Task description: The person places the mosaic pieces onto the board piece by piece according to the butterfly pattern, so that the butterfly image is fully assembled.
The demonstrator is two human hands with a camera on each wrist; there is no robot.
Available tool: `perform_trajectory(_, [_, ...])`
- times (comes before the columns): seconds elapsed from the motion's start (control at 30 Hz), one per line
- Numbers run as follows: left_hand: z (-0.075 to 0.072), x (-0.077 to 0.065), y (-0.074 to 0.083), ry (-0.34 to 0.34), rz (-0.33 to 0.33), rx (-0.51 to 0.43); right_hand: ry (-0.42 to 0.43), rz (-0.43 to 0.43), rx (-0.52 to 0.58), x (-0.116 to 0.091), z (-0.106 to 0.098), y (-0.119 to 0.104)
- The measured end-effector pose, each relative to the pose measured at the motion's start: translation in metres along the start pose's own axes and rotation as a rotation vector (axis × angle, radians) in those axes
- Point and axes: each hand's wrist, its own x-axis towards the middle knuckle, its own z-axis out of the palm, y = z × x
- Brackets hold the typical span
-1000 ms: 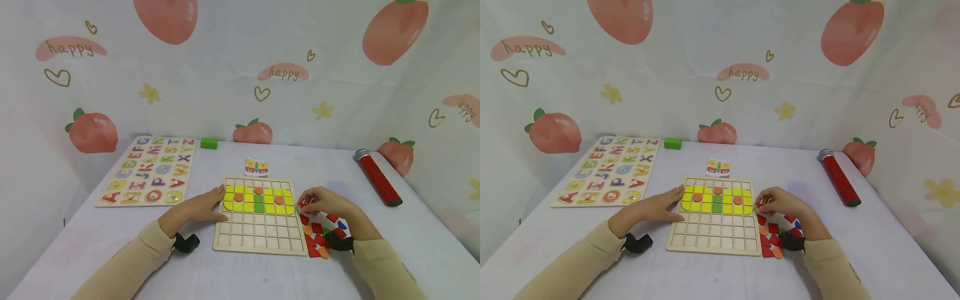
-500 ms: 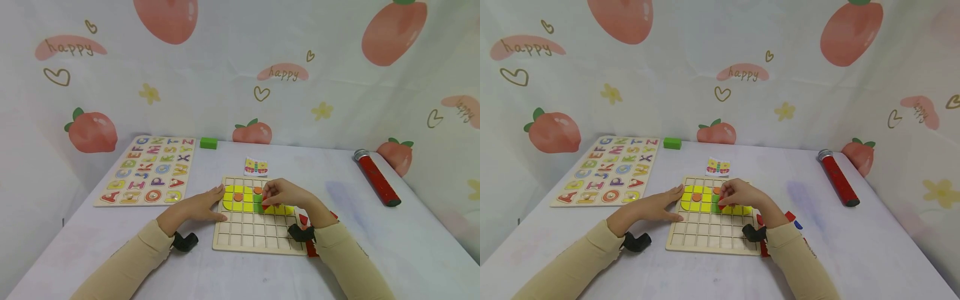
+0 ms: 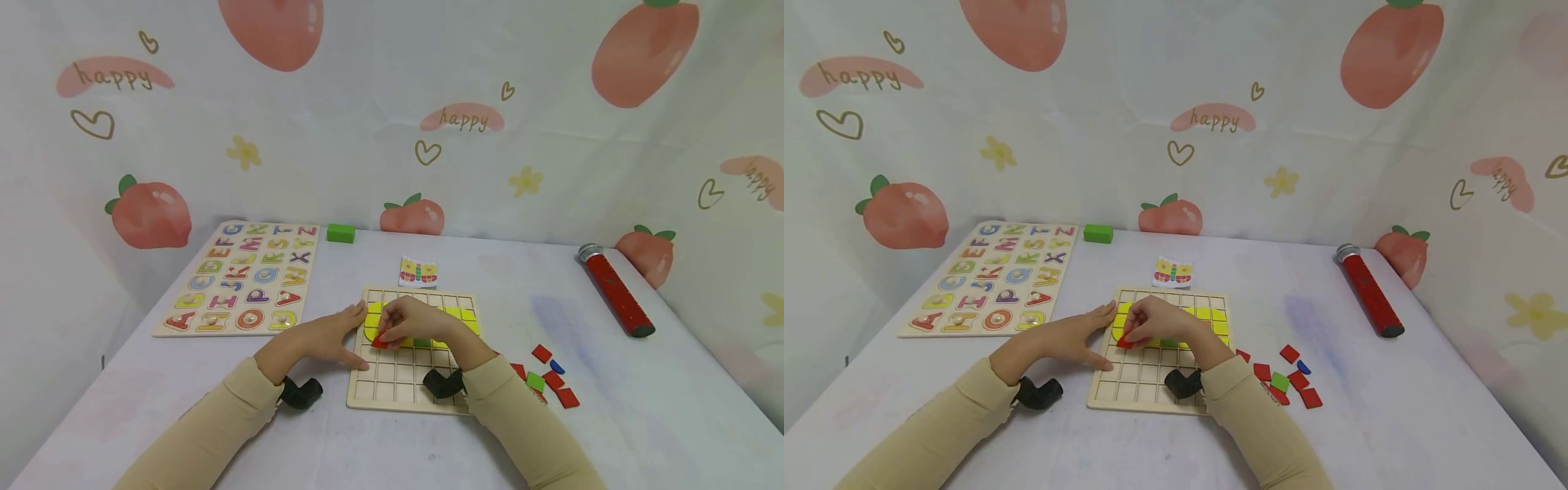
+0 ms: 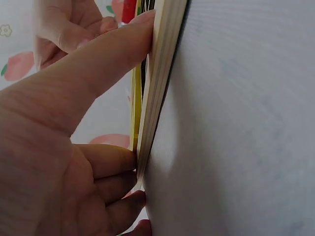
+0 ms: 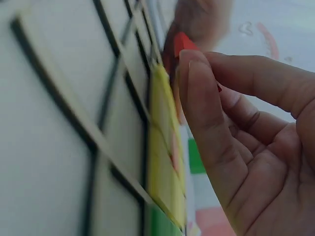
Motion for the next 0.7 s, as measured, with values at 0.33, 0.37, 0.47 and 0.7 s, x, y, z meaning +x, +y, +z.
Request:
perform_trajectory(0.33, [-0.001, 0.0, 0.0, -0.002, 0.011, -0.008, 0.033, -0.011, -0.123, 0.007, 0.016, -0.001])
perform_trajectory(0.37, [-0.001, 0.0, 0.0, -0.001, 0.006, -0.006, 0.039, -0.015, -0.137, 0.008, 0.017, -0.001])
perform_trajectory(0.47, [-0.001, 0.0, 0.0, 0.004, 0.002, -0.006, 0.045, -0.029, -0.156, 0.008, 0.02, -0.002])
perform_trajectory(0.7, [0.0, 0.0, 0.001, 0.001, -0.007, -0.006, 0.053, -0.017, -0.193, 0.007, 0.023, -0.004])
